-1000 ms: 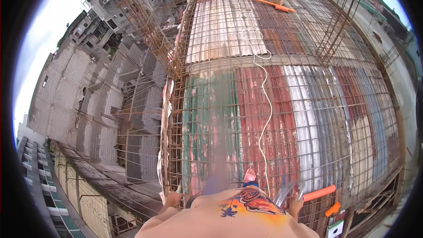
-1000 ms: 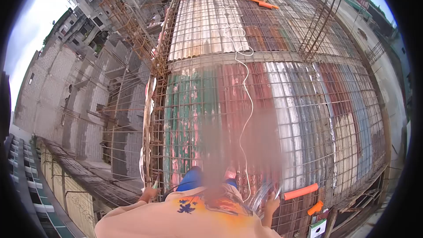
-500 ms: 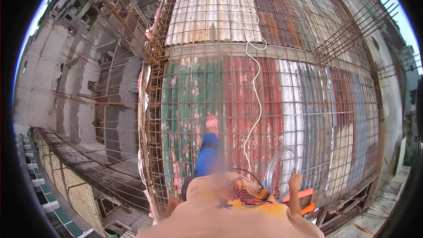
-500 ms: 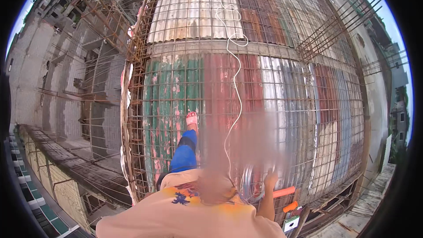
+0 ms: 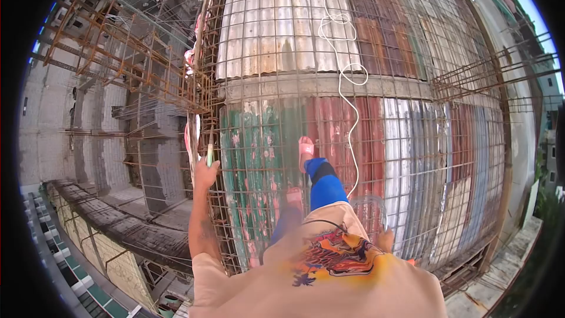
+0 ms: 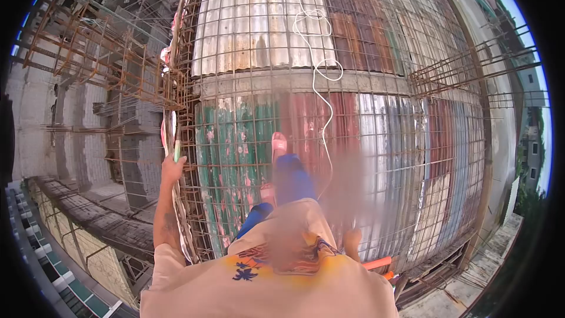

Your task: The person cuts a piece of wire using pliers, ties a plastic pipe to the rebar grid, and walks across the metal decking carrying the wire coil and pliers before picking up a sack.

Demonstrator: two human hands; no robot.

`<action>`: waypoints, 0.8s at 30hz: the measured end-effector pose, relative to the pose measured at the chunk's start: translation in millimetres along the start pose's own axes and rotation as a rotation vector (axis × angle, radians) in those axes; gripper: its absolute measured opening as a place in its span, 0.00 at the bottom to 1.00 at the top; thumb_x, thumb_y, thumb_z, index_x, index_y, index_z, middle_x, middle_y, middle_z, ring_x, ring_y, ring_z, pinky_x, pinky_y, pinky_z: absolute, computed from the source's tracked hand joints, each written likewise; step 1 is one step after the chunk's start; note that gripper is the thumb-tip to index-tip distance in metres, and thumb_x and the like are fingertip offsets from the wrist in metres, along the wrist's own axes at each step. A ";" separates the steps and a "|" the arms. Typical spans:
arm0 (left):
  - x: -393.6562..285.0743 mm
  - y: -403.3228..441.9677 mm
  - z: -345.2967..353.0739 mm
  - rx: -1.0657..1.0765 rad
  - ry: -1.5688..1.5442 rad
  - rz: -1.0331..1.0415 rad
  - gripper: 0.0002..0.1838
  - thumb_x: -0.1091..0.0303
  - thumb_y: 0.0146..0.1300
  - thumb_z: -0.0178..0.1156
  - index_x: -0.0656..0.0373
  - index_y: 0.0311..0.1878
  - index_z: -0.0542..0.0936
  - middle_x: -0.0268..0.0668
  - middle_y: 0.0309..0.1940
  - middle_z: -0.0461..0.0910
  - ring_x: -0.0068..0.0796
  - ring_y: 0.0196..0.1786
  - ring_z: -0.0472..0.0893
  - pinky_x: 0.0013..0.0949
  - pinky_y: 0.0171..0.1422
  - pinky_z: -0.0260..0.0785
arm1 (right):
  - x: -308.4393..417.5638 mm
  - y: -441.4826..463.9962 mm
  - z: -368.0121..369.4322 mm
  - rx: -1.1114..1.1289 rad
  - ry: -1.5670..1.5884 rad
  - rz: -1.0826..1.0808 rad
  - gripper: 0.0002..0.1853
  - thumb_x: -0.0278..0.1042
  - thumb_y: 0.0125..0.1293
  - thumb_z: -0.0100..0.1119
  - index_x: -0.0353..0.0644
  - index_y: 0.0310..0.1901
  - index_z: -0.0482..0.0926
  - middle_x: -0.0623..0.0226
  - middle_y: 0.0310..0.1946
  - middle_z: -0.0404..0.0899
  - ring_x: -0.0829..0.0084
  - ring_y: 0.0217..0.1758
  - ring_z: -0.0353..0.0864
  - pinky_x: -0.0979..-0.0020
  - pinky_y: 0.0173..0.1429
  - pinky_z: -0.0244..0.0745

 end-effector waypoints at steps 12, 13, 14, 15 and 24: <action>-27.6 58.0 56.9 0.393 0.003 -0.762 0.24 0.52 0.49 0.64 0.71 0.29 0.82 0.59 0.25 0.80 0.50 0.31 0.84 0.49 0.35 0.74 | 361.8 219.6 -54.5 0.143 0.303 -0.142 0.18 0.41 0.70 0.53 0.31 0.47 0.79 0.46 0.32 0.81 0.56 0.37 0.80 0.56 0.45 0.72; -45.8 60.5 57.6 0.426 -0.057 -0.837 0.23 0.53 0.49 0.64 0.70 0.30 0.82 0.58 0.25 0.81 0.51 0.32 0.84 0.49 0.36 0.74 | 373.7 248.7 -49.6 0.070 0.367 -0.235 0.18 0.41 0.71 0.52 0.31 0.48 0.79 0.46 0.33 0.81 0.56 0.38 0.80 0.57 0.47 0.72; -47.8 66.6 60.3 0.486 -0.021 -0.775 0.22 0.53 0.50 0.63 0.69 0.32 0.82 0.58 0.26 0.81 0.51 0.32 0.84 0.49 0.37 0.74 | 392.9 273.1 -47.2 -0.008 0.433 -0.329 0.19 0.41 0.71 0.52 0.31 0.48 0.78 0.46 0.34 0.81 0.56 0.39 0.80 0.57 0.48 0.72; -59.5 77.7 60.0 0.541 0.007 -0.731 0.22 0.53 0.51 0.62 0.68 0.33 0.83 0.57 0.27 0.81 0.51 0.33 0.84 0.49 0.38 0.74 | 416.1 292.5 -50.1 -0.029 0.396 -0.333 0.19 0.42 0.72 0.51 0.31 0.48 0.78 0.46 0.34 0.81 0.56 0.39 0.81 0.58 0.48 0.72; -125.8 399.3 90.2 0.891 0.505 0.040 0.17 0.56 0.58 0.56 0.57 0.42 0.83 0.53 0.33 0.83 0.53 0.40 0.83 0.49 0.45 0.75 | 673.5 472.8 -59.0 -0.122 0.140 -0.218 0.23 0.47 0.71 0.50 0.32 0.52 0.76 0.39 0.38 0.81 0.44 0.45 0.81 0.51 0.49 0.71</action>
Point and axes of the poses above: each hand's wrist, its own y-axis towards the middle knuckle, its own z-axis out of the palm, x = y × z, the point moved 1 cm from there along y, towards the middle knuckle
